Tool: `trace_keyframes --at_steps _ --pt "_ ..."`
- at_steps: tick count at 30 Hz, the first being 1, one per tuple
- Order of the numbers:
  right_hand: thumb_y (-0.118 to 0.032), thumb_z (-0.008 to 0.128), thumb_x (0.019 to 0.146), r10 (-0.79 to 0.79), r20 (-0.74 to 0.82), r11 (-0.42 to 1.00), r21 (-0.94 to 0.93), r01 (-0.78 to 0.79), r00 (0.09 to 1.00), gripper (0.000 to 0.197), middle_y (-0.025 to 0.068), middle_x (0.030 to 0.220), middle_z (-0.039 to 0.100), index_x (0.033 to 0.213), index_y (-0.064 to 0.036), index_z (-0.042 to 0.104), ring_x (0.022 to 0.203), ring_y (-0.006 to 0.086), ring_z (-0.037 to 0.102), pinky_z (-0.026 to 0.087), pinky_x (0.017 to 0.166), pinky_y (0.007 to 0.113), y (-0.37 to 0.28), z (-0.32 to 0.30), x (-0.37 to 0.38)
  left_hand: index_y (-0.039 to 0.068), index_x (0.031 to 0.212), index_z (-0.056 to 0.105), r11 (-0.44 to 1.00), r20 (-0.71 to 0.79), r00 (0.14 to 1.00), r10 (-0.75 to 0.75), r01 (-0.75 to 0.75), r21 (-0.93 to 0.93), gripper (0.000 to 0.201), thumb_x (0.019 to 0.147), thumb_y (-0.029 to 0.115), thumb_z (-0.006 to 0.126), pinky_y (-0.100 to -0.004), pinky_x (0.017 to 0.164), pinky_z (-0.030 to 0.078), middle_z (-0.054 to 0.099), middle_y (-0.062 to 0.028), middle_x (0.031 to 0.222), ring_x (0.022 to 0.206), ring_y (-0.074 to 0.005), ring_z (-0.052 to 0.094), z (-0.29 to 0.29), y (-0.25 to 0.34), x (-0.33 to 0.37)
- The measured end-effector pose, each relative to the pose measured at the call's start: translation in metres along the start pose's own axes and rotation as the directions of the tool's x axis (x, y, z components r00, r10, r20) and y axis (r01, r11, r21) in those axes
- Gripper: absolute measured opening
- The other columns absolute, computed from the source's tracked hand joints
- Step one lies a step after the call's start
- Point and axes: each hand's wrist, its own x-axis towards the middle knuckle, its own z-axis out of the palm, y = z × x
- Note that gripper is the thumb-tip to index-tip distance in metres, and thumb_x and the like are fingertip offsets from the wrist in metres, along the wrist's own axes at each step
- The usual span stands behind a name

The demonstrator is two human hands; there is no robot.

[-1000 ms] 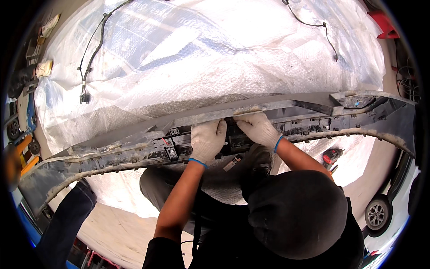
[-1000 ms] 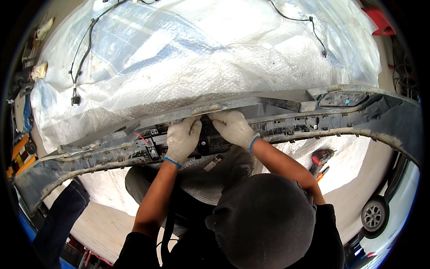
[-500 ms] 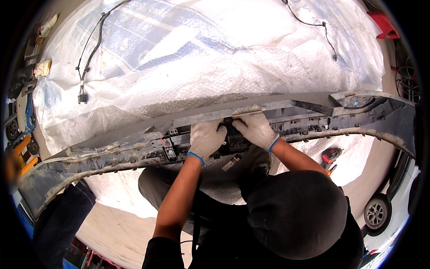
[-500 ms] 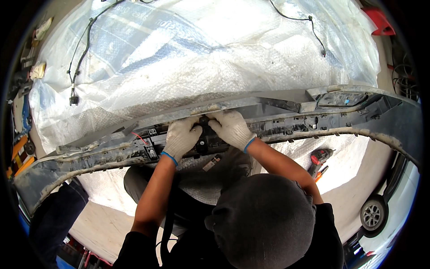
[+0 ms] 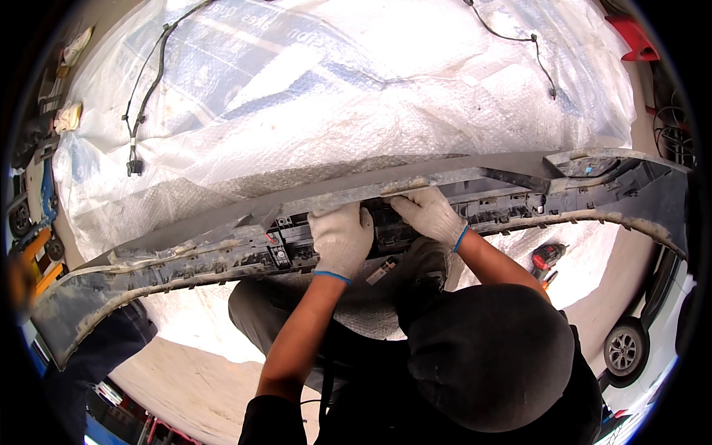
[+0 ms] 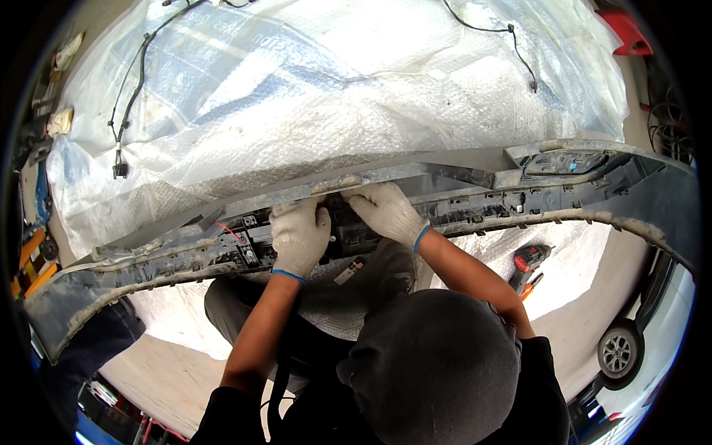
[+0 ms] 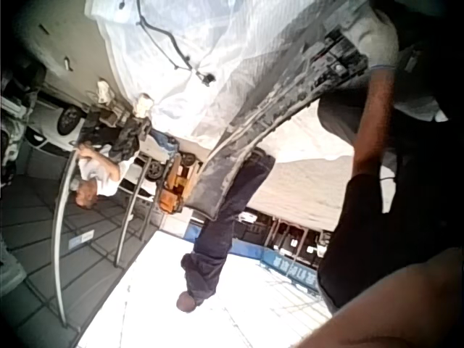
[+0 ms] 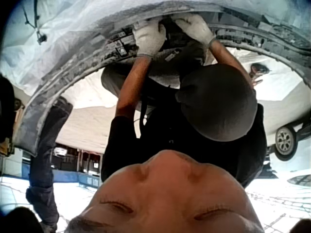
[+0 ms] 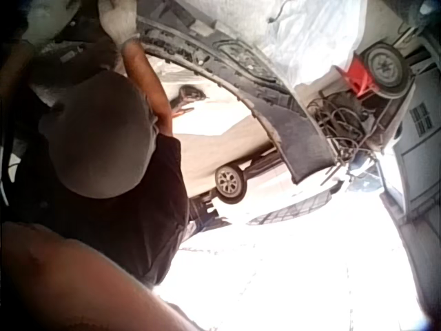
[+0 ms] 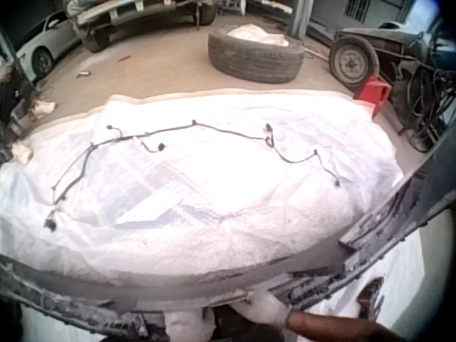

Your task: The person works on a detached car bumper placed on a protective sheet, using pliers and a screwdriver to remove clips and connectors. They then strip and prepare wires using a wire stripper and a lighter.

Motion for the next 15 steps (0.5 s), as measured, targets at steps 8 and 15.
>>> trace_keyframes --at_steps 8,15 --pt "-0.029 0.063 0.098 0.019 0.03 0.998 -0.065 -0.017 0.999 0.033 0.0131 0.067 0.065 0.099 0.0028 0.073 0.061 0.0128 0.059 0.05 0.06 0.034 -0.001 0.0 0.003 0.009 0.122 0.064 0.995 0.085 0.996 -0.018 0.009 0.098 0.039 0.083 0.016 0.065 -0.0552 0.106 0.041 0.069 -0.0193 0.104 0.103 -0.043 0.062 -0.007 0.017 -0.004" --pt "-0.023 0.063 0.095 0.004 0.043 0.993 -0.118 0.001 0.999 0.024 0.0192 0.093 0.071 0.105 -0.0049 0.073 0.088 0.0362 0.069 0.055 0.081 0.043 0.007 0.005 0.011 0.005 0.116 0.066 0.988 0.143 0.989 -0.03 0.051 -0.144 0.033 0.084 0.014 0.061 -0.0506 0.094 0.05 0.07 -0.0204 0.105 0.103 -0.044 0.064 0.003 -0.002 0.0"
